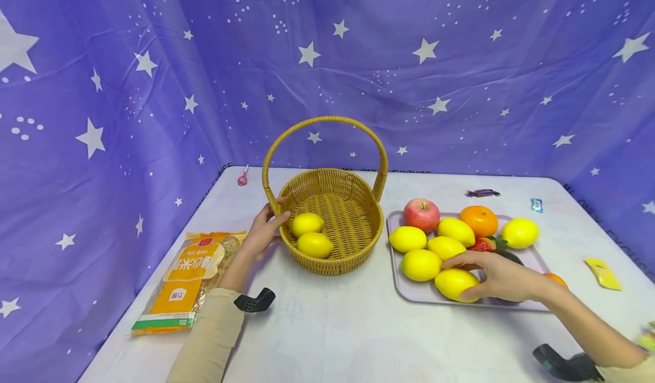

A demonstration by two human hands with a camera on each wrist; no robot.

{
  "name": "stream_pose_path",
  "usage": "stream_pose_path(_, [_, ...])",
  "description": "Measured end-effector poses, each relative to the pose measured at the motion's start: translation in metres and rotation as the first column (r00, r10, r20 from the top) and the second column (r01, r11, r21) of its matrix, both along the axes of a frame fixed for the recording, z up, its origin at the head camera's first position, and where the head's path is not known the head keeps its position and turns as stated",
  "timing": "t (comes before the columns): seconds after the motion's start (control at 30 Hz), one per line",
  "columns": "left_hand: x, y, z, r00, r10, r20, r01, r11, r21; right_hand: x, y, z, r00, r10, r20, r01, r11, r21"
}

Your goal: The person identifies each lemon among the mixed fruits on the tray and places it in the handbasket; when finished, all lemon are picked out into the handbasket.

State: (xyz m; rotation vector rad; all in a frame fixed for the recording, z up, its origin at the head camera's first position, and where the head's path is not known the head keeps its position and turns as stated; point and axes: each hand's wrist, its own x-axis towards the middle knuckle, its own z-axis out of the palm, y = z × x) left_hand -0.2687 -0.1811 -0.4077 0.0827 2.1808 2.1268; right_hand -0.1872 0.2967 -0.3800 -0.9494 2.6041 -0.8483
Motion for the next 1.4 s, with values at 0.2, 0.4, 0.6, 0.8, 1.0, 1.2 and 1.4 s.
stream_pose_path(0.2, [-0.001,-0.001,-0.002,1.000,0.013,0.003,-0.013,1.000,0.002,-0.001,-0.001,-0.002,0.999,0.010,-0.049,-0.011,1.000,0.000])
stream_pose_path(0.4, [-0.001,-0.001,-0.002,1.000,0.005,0.007,-0.005,1.000,0.006,-0.002,0.001,0.014,0.997,-0.055,0.053,0.056,0.998,-0.022])
stream_pose_path(0.6, [0.001,-0.002,-0.001,1.000,0.016,0.011,-0.016,1.000,0.003,-0.014,-0.010,0.043,0.973,-0.099,0.209,0.133,0.979,-0.156])
stream_pose_path(0.8, [0.001,-0.001,-0.001,1.000,0.011,0.017,-0.011,1.000,0.004,-0.031,-0.041,0.055,0.946,-0.099,0.310,0.188,0.944,-0.272])
stream_pose_path(1.0, [0.000,0.000,-0.002,1.000,0.007,0.013,-0.007,1.000,0.004,-0.051,-0.093,0.051,0.918,-0.015,0.397,0.170,0.918,-0.358])
stream_pose_path(1.2, [0.000,-0.001,-0.002,1.000,0.007,0.013,-0.007,1.000,-0.010,-0.069,-0.152,0.044,0.908,0.096,0.409,0.074,0.922,-0.380])
stream_pose_path(1.4, [0.000,-0.001,-0.001,1.000,0.013,0.013,-0.012,1.000,-0.016,-0.084,-0.197,0.027,0.923,0.166,0.346,-0.067,0.958,-0.279])
